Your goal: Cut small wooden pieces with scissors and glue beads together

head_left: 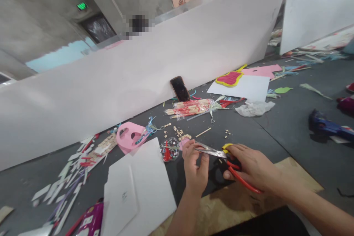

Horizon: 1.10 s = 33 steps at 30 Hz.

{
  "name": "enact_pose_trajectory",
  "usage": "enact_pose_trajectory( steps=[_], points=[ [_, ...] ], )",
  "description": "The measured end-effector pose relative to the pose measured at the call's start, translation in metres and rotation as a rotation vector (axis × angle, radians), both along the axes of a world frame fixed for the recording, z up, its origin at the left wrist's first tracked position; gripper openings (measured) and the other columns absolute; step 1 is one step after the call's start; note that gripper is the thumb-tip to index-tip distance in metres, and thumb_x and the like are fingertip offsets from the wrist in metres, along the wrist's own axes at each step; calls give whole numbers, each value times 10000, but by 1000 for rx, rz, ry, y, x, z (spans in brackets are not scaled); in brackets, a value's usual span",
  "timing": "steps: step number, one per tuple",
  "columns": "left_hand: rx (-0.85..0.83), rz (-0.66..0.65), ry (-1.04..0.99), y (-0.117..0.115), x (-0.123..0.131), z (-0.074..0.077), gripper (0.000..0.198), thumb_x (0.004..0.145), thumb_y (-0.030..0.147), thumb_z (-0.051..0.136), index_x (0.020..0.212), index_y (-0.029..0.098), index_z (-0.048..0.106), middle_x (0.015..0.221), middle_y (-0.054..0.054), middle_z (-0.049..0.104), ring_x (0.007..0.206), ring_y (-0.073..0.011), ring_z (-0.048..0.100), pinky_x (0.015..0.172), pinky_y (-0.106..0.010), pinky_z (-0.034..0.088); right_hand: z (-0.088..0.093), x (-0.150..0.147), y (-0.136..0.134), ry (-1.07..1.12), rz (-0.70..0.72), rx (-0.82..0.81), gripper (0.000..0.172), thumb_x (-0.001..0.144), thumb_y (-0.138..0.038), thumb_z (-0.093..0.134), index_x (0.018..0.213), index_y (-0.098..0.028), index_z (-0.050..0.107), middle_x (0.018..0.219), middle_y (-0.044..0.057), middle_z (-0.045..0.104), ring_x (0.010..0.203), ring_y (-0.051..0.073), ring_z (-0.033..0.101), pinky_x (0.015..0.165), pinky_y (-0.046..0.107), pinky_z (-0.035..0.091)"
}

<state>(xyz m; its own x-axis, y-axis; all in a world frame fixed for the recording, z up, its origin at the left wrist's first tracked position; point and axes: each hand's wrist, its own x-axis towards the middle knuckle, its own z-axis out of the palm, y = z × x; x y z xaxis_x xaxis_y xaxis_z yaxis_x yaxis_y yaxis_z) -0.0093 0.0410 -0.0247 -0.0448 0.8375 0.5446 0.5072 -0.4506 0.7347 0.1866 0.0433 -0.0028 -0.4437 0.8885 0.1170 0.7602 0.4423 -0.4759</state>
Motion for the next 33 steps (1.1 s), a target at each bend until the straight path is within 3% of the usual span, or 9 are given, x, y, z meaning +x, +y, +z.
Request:
enact_pose_trajectory(
  steps=[7, 14, 23, 33],
  points=[
    [-47, -5, -28, -1, 2, 0, 122, 865, 214, 502, 816, 185, 611, 929, -80, 625, 1057, -237, 536, 971, -455, 407, -2, 1, 1, -20, -11, -1, 516, 732, -594, 610, 1059, -195, 587, 1033, 121, 673, 903, 274, 649, 720, 374, 518],
    [-192, -36, -287, 0, 1, -2, 221, 886, 341, 500, 802, 176, 622, 988, -90, 624, 1071, -227, 552, 937, -382, 444, 5, 2, 0, -15, 45, -35, 618, 671, -647, 636, 1047, -161, 578, 1066, 158, 648, 990, 313, 612, 795, 418, 504],
    [-145, -6, -153, 1, 0, 4, 254, 889, 379, 494, 781, 191, 626, 953, -75, 649, 1041, -220, 567, 970, -412, 411, -1, 2, -1, 5, -37, -50, 390, 724, -581, 625, 905, -237, 590, 818, 40, 672, 693, 210, 639, 567, 280, 452],
    [-119, -47, -104, -1, 3, 3, 183, 884, 283, 501, 779, 189, 618, 940, -78, 651, 1057, -231, 561, 966, -438, 417, 7, 0, -3, -39, -29, -126, 363, 752, -583, 603, 828, -232, 552, 781, 30, 649, 640, 190, 607, 540, 264, 417]
  ],
)
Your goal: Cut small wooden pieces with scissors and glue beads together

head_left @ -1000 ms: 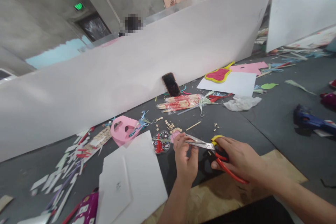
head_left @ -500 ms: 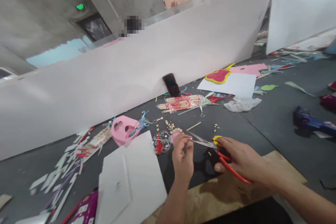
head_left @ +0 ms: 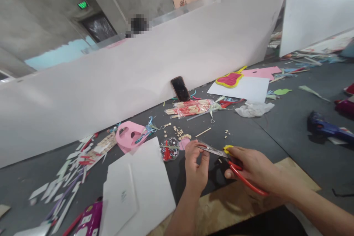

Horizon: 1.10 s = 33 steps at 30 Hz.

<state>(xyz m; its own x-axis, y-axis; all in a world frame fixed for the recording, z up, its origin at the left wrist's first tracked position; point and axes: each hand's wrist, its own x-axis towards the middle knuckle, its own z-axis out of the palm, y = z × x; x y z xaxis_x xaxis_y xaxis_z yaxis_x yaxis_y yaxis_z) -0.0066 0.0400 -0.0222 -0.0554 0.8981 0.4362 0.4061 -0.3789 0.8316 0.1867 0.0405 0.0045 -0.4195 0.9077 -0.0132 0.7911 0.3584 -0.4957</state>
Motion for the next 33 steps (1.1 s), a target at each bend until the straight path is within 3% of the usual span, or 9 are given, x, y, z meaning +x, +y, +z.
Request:
enact_pose_trajectory(
  steps=[10, 17, 22, 28, 33],
  points=[
    [-11, -23, -27, 0, 0, -3, 169, 884, 260, 497, 808, 173, 621, 950, -92, 620, 1052, -236, 547, 976, -458, 404, 0, -3, 1, -21, 18, -16, 378, 757, -565, 612, 886, -211, 582, 814, 51, 669, 712, 223, 635, 582, 290, 456],
    [-42, -50, -42, 0, 0, -2, 185, 878, 276, 508, 798, 174, 640, 946, -92, 632, 1043, -244, 546, 956, -433, 410, -5, 1, -1, -79, 44, 69, 601, 745, -665, 559, 1061, -153, 562, 1043, 148, 657, 958, 307, 622, 760, 398, 495],
    [-62, -68, -100, 1, -1, -1, 226, 878, 303, 512, 740, 173, 636, 909, -94, 633, 1057, -244, 529, 942, -399, 412, -10, 0, -1, -85, 51, 114, 592, 754, -670, 548, 1037, -151, 563, 1035, 152, 658, 966, 299, 623, 790, 393, 494],
    [-86, -63, -99, 1, 1, -3, 238, 880, 314, 510, 735, 170, 633, 918, -94, 626, 1031, -241, 543, 956, -412, 402, -11, -3, -2, -122, 35, 129, 413, 837, -594, 486, 821, -188, 558, 821, 104, 670, 783, 261, 644, 667, 346, 479],
    [-65, -87, -101, 0, 0, -2, 188, 871, 295, 526, 775, 173, 632, 936, -89, 615, 1055, -237, 535, 995, -418, 374, -7, -3, -6, -108, 6, 85, 378, 849, -576, 473, 756, -214, 530, 737, 60, 657, 647, 201, 618, 558, 279, 413]
  ],
)
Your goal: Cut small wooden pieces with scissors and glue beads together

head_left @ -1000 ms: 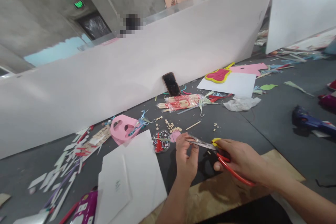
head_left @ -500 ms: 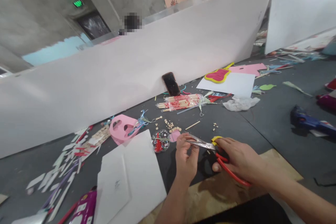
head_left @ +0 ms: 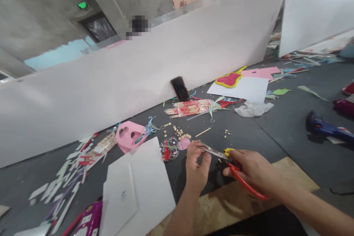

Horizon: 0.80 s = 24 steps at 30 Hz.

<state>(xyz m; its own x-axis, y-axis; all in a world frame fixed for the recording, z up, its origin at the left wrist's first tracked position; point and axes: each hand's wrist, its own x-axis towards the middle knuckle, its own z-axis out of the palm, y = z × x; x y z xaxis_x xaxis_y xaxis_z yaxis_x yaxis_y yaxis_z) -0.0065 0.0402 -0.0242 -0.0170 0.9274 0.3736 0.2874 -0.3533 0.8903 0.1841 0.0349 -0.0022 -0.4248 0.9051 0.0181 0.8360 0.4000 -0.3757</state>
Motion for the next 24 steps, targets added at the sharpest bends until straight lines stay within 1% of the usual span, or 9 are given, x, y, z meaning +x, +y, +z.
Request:
enact_pose_trajectory(
  steps=[4, 7, 12, 13, 15, 17, 18, 21, 24],
  points=[
    [-46, -19, 2, 1, -2, 1, 188, 868, 293, 532, 765, 177, 637, 908, -78, 616, 1037, -229, 541, 974, -406, 387, 3, 0, -1, -2, -7, -40, 399, 839, -598, 473, 712, -221, 510, 690, 40, 643, 599, 182, 597, 529, 261, 377],
    [-67, 7, -6, 2, -3, 1, 167, 852, 287, 553, 764, 174, 640, 929, -77, 618, 1017, -227, 552, 957, -409, 404, 5, -2, -1, -10, -17, -43, 408, 832, -609, 475, 721, -220, 525, 694, 45, 650, 609, 194, 609, 530, 265, 373],
    [87, 99, 121, 1, -2, -1, 97, 825, 235, 575, 762, 187, 630, 923, -73, 641, 1052, -251, 539, 963, -458, 390, 2, -2, -2, -10, -29, -45, 395, 843, -581, 473, 718, -216, 559, 670, 47, 657, 572, 200, 614, 507, 273, 378],
    [122, 114, 146, 1, -2, -2, 89, 823, 228, 578, 767, 190, 636, 914, -71, 647, 1051, -252, 539, 959, -461, 391, 1, -1, -2, -7, -34, -26, 391, 837, -581, 483, 745, -213, 575, 687, 53, 665, 593, 209, 625, 518, 279, 395],
    [181, 138, 181, 0, -1, -2, 88, 825, 216, 582, 770, 198, 649, 900, -63, 657, 1045, -248, 539, 961, -463, 387, -1, 1, -1, 0, -30, 39, 398, 813, -588, 518, 851, -200, 599, 792, 80, 687, 719, 242, 654, 584, 305, 447],
    [218, 145, 191, 0, -2, -2, 100, 828, 214, 585, 764, 205, 663, 891, -58, 661, 1049, -244, 534, 970, -463, 380, -1, 2, -1, 3, -15, 99, 469, 778, -611, 552, 970, -184, 590, 930, 114, 684, 877, 278, 645, 675, 347, 482],
    [220, 141, 190, 0, -2, -2, 108, 829, 217, 587, 758, 207, 669, 893, -58, 662, 1049, -244, 532, 967, -461, 384, -1, 2, -1, -1, -6, 115, 510, 764, -626, 560, 1004, -176, 578, 977, 127, 673, 927, 290, 631, 706, 365, 489],
    [177, 110, 156, 0, -2, -2, 136, 832, 228, 585, 739, 206, 682, 890, -64, 664, 1039, -243, 540, 941, -441, 412, 0, 2, -1, -23, 13, 143, 592, 737, -664, 560, 1027, -148, 556, 1010, 155, 649, 953, 308, 612, 729, 395, 496],
    [115, 75, 90, 0, -2, -1, 142, 825, 230, 591, 724, 201, 685, 873, -65, 666, 1039, -241, 548, 926, -418, 429, 0, 1, -1, -44, 34, 163, 548, 761, -639, 549, 1004, -147, 556, 997, 155, 647, 939, 307, 614, 718, 393, 496]
  ],
)
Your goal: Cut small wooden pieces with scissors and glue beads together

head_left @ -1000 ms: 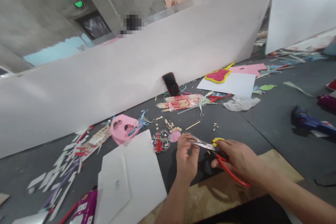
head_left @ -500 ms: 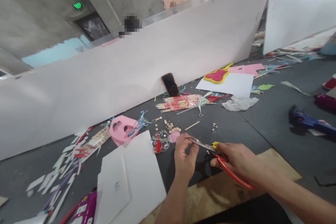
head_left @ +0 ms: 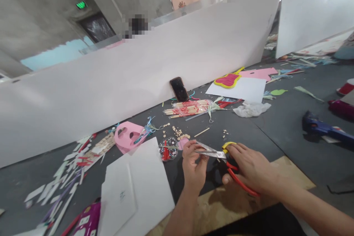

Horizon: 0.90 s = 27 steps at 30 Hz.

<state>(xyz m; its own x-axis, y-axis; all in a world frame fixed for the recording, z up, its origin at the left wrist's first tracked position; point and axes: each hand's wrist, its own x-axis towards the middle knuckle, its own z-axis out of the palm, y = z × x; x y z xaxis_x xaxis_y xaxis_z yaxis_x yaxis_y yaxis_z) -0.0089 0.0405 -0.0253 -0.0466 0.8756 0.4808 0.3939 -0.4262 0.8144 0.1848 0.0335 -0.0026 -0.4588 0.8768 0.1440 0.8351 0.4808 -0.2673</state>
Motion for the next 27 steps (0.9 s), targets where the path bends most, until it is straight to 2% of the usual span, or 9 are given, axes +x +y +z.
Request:
enact_pose_trajectory(
  steps=[6, 13, 20, 23, 27],
  points=[
    [-113, -29, -99, 1, 3, 2, 146, 821, 241, 593, 718, 187, 682, 853, -65, 660, 992, -230, 565, 932, -402, 421, 0, -1, 2, -38, 1, -31, 403, 836, -576, 498, 882, -182, 569, 855, 107, 679, 805, 279, 651, 663, 367, 475],
    [-289, -48, -166, -2, 7, 0, 247, 846, 337, 555, 718, 152, 659, 878, -76, 642, 905, -205, 583, 819, -322, 451, 3, -2, 3, -48, -35, -128, 407, 864, -586, 442, 757, -208, 548, 713, 74, 671, 648, 240, 643, 551, 308, 397],
    [-330, -16, -187, -3, 8, -1, 254, 857, 372, 526, 820, 153, 650, 862, -59, 651, 832, -187, 584, 784, -292, 440, 2, -3, 4, -15, -37, -78, 372, 817, -570, 508, 874, -203, 529, 848, 94, 665, 794, 271, 643, 599, 323, 426],
    [-344, -29, -187, -2, 7, 1, 274, 849, 387, 535, 785, 147, 651, 864, -64, 651, 846, -196, 583, 772, -288, 438, 3, -1, 5, 9, -27, -63, 413, 778, -585, 549, 919, -198, 523, 907, 111, 657, 868, 286, 630, 634, 338, 444],
    [-376, -73, -214, -1, 7, 3, 283, 845, 389, 537, 747, 144, 640, 816, -51, 638, 779, -178, 573, 710, -264, 439, 3, 1, 6, 0, -12, -54, 408, 779, -593, 537, 888, -200, 521, 884, 114, 651, 838, 286, 623, 629, 348, 446]
  ],
)
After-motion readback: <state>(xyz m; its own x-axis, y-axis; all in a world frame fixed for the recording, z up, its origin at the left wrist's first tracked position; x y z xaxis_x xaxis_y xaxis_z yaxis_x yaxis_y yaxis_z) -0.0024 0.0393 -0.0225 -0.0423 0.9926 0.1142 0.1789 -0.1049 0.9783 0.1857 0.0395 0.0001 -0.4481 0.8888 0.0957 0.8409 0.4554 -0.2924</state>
